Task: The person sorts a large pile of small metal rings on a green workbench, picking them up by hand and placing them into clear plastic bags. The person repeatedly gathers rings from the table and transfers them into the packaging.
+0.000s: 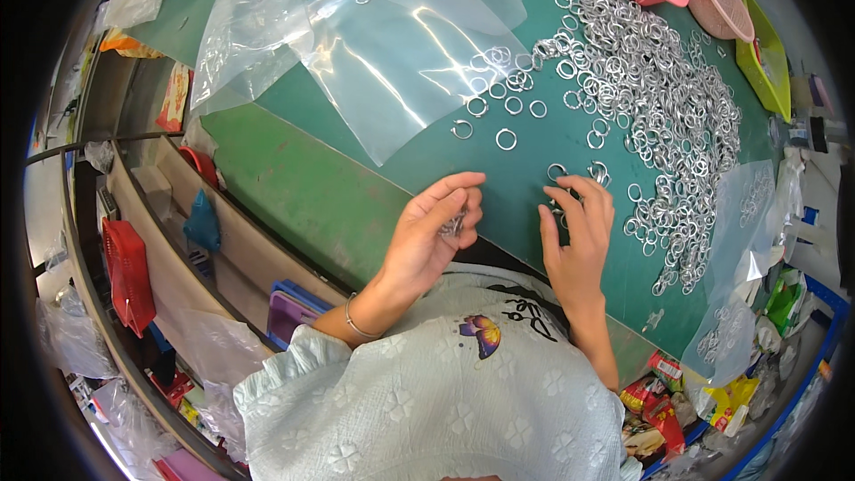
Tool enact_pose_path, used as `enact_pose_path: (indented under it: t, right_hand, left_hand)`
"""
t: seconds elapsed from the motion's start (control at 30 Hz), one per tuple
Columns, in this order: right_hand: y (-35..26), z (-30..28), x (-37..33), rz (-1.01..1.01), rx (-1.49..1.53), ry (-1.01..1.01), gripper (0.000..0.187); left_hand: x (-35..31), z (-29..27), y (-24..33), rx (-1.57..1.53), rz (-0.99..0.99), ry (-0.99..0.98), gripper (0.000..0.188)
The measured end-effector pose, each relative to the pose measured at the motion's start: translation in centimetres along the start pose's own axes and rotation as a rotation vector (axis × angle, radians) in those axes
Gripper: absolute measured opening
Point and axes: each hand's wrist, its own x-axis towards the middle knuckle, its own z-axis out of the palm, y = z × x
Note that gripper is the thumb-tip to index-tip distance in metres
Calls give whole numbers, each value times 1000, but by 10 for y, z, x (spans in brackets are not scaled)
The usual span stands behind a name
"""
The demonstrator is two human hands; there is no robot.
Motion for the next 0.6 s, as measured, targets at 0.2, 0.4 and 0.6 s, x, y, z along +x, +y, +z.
enact_pose_path:
  t: [0.2,0.4,0.6]
  right_hand:
    - [-9,12,38,-65,-74,-135,32]
    - [-16,39,73,-221,-71,-194,41]
    - [-23,63,104,-388,-277,-218,37]
  left_hand:
    - [5,-20,10,-70,36,10,27]
    - [4,-4,17,-136,5,133,27]
    - [3,-21,19,-209,-17,44,29]
